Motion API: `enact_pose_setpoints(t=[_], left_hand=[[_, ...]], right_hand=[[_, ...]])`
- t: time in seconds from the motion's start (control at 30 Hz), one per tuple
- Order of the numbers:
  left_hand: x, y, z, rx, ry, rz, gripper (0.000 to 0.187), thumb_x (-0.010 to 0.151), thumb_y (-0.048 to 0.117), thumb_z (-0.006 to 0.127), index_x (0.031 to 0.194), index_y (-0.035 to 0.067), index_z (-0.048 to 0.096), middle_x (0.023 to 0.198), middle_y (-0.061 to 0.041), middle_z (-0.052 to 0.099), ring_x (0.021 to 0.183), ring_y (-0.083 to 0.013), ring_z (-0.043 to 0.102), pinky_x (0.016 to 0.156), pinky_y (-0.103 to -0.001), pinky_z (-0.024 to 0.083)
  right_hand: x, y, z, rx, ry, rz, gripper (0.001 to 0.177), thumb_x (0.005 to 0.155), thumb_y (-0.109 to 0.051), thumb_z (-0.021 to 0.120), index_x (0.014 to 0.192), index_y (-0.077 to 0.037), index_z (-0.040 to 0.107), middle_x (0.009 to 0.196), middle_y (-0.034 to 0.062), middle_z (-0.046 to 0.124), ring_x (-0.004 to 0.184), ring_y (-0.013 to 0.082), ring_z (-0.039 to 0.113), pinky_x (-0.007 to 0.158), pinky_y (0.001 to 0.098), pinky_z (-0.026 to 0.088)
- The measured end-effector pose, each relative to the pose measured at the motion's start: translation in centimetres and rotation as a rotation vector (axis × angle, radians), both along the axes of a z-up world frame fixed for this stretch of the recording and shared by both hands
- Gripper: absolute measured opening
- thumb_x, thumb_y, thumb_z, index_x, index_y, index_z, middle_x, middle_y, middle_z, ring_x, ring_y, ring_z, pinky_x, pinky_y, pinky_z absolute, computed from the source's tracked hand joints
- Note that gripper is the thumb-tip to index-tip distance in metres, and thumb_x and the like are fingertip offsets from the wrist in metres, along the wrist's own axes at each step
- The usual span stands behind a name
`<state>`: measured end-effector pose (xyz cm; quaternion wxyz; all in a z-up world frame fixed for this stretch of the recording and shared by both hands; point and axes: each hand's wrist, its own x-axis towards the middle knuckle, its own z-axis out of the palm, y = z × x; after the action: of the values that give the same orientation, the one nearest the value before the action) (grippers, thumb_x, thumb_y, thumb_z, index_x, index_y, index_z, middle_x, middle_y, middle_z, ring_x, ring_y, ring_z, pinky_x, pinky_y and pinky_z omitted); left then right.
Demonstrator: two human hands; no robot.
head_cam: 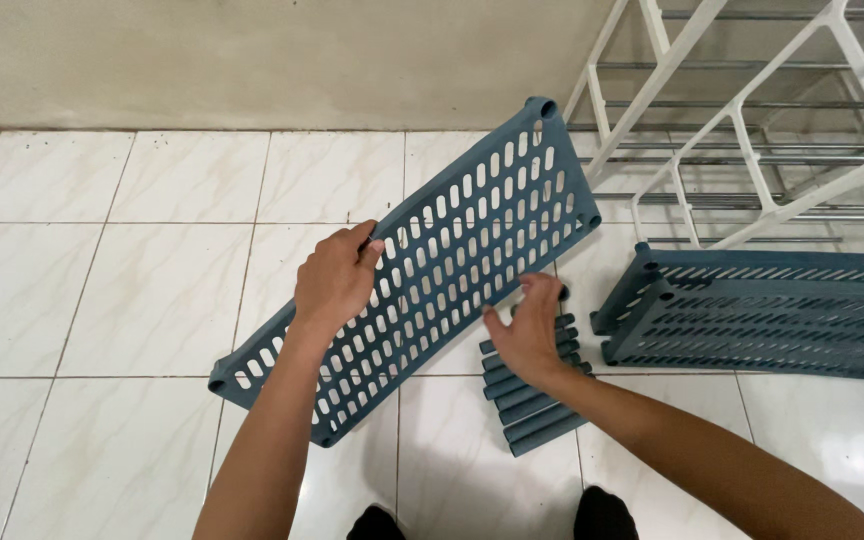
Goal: The person assembles a plastic shelf by inserting cylindrical legs into the corner holes of perforated plastic panels. The person aligns the panels and secures the legs one at a time, building a two-tier structure on a tiled floor.
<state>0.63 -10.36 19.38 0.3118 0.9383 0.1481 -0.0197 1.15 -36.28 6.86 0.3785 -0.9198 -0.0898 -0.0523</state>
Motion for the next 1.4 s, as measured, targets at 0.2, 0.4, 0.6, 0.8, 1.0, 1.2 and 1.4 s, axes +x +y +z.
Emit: enact_pose_setpoints(t=[0.2, 0.4, 0.6, 0.8, 1.0, 1.2, 1.4], left_hand=[[0.6, 1.0, -1.7, -0.045, 0.165, 0.07, 0.034, 0.103, 0.038, 0.051, 0.125, 0.022, 0.071, 0.099, -0.011, 0.075, 0.098, -0.034, 0.07, 0.087, -0.048, 0.052], [0.7, 2.1, -3.4, -0.115, 0.19, 0.098, 0.034, 0.101, 0.039, 0.052, 0.124, 0.026, 0.072, 0.091, -0.008, 0.075, 0.096, -0.0291, 0.072, 0.087, -0.046, 0.053], [1.0, 3.3, -5.2, -0.126, 0.252, 0.158, 0.035, 0.103, 0.042, 0.048, 0.12, 0.026, 0.074, 0.088, -0.006, 0.075, 0.094, -0.0278, 0.072, 0.086, -0.044, 0.053], [0.5, 3.0, -8.6, 0.178, 0.074, 0.04, 0.058, 0.096, 0.042, 0.059, 0.145, 0.012, 0.053, 0.126, -0.016, 0.065, 0.11, -0.0339, 0.066, 0.097, -0.06, 0.043], [-0.1, 1.4, -11.2, 0.234, -0.092, -0.002, 0.074, 0.092, 0.046, 0.065, 0.152, 0.01, 0.041, 0.15, -0.019, 0.047, 0.137, -0.0393, 0.043, 0.108, -0.066, 0.031], [-3.0, -3.5, -13.5, 0.319, -0.224, -0.319, 0.075, 0.086, 0.051, 0.069, 0.144, 0.009, 0.045, 0.149, -0.021, 0.043, 0.138, -0.0424, 0.037, 0.104, -0.07, 0.024], [-2.4, -4.2, -15.7, 0.505, -0.291, -0.354, 0.066, 0.085, 0.007, 0.067, 0.147, 0.023, 0.053, 0.15, -0.011, 0.051, 0.138, -0.0294, 0.047, 0.111, -0.058, 0.033]], right_hand=[[1.2, 0.0, -2.0, 0.713, 0.86, -0.258, 0.058, 0.1, -0.029, 0.051, 0.149, -0.008, 0.027, 0.129, 0.024, 0.06, 0.109, 0.033, 0.07, 0.091, 0.047, 0.057], [1.1, 0.9, -3.6, 0.818, 1.063, -0.155, 0.059, 0.102, -0.042, 0.042, 0.148, -0.006, 0.039, 0.134, 0.0184, 0.057, 0.118, 0.0343, 0.065, 0.095, 0.0494, 0.055], [0.1, 1.9, -4.7, 1.089, 1.136, -0.015, 0.04, 0.106, -0.024, 0.048, 0.138, 0.0, 0.046, 0.133, 0.0174, 0.057, 0.123, 0.0369, 0.064, 0.106, 0.0521, 0.054], [0.1, 2.8, -4.5, 1.192, 1.12, -0.094, 0.031, 0.104, -0.02, 0.05, 0.131, -0.005, 0.048, 0.114, 0.0155, 0.064, 0.108, 0.0354, 0.07, 0.098, 0.052, 0.054], [2.4, 3.2, -4.1, 1.209, 1.042, -0.1, 0.027, 0.103, -0.019, 0.051, 0.127, -0.008, 0.049, 0.111, 0.0141, 0.063, 0.104, 0.0346, 0.071, 0.097, 0.0528, 0.06], [6.6, 2.4, -5.1, 1.248, 0.93, -0.163, 0.023, 0.106, -0.019, 0.051, 0.125, -0.007, 0.05, 0.113, 0.0137, 0.061, 0.107, 0.0329, 0.068, 0.097, 0.0516, 0.059], [9.6, 1.7, -7.3, 1.322, 0.886, -0.261, 0.022, 0.107, -0.016, 0.042, 0.126, -0.007, 0.049, 0.118, 0.0137, 0.061, 0.108, 0.0314, 0.066, 0.098, 0.0504, 0.057]])
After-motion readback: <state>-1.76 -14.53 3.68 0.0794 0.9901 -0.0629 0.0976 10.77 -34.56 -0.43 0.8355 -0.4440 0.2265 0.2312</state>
